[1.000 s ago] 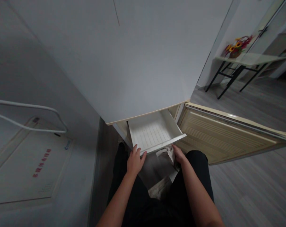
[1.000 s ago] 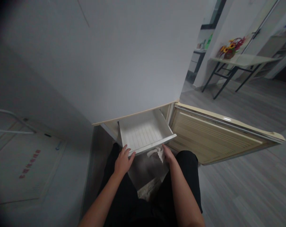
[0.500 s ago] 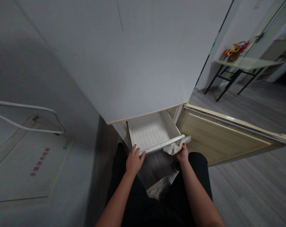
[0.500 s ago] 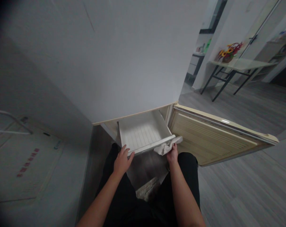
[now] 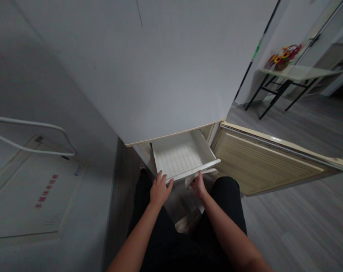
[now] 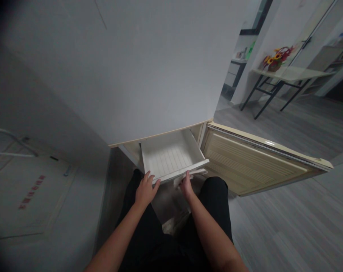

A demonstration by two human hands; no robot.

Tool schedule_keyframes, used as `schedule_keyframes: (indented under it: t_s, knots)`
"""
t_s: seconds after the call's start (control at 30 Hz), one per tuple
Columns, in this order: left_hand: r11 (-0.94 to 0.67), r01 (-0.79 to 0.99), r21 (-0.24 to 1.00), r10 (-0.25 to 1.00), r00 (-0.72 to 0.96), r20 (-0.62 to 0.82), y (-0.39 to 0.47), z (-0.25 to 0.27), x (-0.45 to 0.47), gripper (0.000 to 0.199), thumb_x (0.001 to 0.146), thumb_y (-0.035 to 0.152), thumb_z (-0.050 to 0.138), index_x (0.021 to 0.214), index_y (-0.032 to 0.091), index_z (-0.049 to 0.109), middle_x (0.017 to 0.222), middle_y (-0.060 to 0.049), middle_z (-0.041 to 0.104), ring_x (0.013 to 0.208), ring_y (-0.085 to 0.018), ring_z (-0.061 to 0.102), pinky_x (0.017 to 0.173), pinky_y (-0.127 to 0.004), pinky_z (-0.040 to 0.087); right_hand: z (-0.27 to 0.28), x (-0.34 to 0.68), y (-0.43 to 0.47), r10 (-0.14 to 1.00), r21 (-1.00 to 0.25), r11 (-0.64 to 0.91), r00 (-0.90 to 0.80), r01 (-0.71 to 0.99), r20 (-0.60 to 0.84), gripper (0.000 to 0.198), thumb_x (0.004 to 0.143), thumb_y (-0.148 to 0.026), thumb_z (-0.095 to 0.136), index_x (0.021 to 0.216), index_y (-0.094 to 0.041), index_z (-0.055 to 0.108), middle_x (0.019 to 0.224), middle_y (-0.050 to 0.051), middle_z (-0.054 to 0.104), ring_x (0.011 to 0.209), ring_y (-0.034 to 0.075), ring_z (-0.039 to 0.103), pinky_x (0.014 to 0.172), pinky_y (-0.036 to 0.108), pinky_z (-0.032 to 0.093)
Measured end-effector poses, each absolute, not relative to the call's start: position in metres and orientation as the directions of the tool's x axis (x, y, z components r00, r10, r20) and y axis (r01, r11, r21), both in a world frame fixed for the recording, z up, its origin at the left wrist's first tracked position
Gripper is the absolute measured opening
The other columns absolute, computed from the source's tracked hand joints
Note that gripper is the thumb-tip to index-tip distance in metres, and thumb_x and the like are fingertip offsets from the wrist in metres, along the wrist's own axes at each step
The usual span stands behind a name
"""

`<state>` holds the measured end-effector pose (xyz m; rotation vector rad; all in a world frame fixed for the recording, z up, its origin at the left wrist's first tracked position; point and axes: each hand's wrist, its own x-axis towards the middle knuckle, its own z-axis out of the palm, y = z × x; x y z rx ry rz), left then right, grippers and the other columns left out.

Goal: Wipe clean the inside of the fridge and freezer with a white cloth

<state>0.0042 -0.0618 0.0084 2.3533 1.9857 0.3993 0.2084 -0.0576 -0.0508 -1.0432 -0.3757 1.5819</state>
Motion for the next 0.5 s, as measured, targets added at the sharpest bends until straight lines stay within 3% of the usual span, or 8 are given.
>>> schedule_keyframes:
  t_s: [0.13,0.2,0.27,0.37,0.5]
  knots:
    - [-0.168,0.970,0.174,0.977,0.141,0.157,-0.062,0.009,0.005,0.047,0.101,0.048,0.046,0.125,0.014,0.067,0.151,-0.017,0.053,0.122,-0.034,0.063,0.099,-0.043,0.055,-0.028,0.145,-0.081,0.852,-0.565,-0.523,-0.368,-0.638,-0.373,0.065,0.097,-0.069,0.039,0.139,-0.022,0.055,0.130,0.011,0.066,0.119,0.026,0.063,0.094,0.041,0.055]
    - [-0.172,0.970,0.173,0.978,0.147,0.145,-0.062,0.008,0.004,0.048,0.101,0.047,0.046,0.127,0.012,0.066,0.151,-0.018,0.052,0.123,-0.035,0.062,0.099,-0.043,0.055,-0.017,0.121,-0.089,0.824,-0.527,-0.567,-0.428,-0.633,-0.372,0.063,0.095,-0.068,0.045,0.139,-0.023,0.053,0.132,0.011,0.065,0.118,0.027,0.064,0.093,0.041,0.055]
    - [-0.183,0.967,0.174,0.977,0.160,0.140,-0.062,0.007,0.003,0.048,0.101,0.046,0.045,0.128,0.012,0.066,0.152,-0.018,0.052,0.122,-0.035,0.063,0.098,-0.043,0.056,-0.008,0.107,-0.092,0.859,-0.518,-0.504,-0.342,-0.691,-0.381,0.061,0.094,-0.066,0.048,0.136,-0.023,0.055,0.134,0.010,0.064,0.120,0.027,0.063,0.091,0.040,0.056]
    - [-0.196,0.962,0.192,0.973,0.166,0.163,-0.061,0.005,0.000,0.049,0.101,0.048,0.045,0.127,0.012,0.067,0.151,-0.018,0.053,0.123,-0.035,0.062,0.099,-0.043,0.055,0.001,0.111,-0.086,0.925,-0.568,-0.277,-0.055,-0.775,-0.377,0.055,0.092,-0.063,0.051,0.130,-0.024,0.057,0.135,0.008,0.063,0.124,0.025,0.060,0.091,0.037,0.056]
    - [-0.232,0.950,0.208,0.960,0.189,0.207,-0.060,0.006,-0.002,0.052,0.101,0.047,0.046,0.127,0.009,0.068,0.149,-0.021,0.054,0.130,-0.037,0.057,0.106,-0.046,0.051,0.007,0.171,-0.063,0.814,-0.755,-0.004,0.437,-0.655,-0.384,0.051,0.089,-0.057,0.054,0.129,-0.026,0.051,0.127,0.005,0.065,0.116,0.020,0.064,0.091,0.032,0.055]
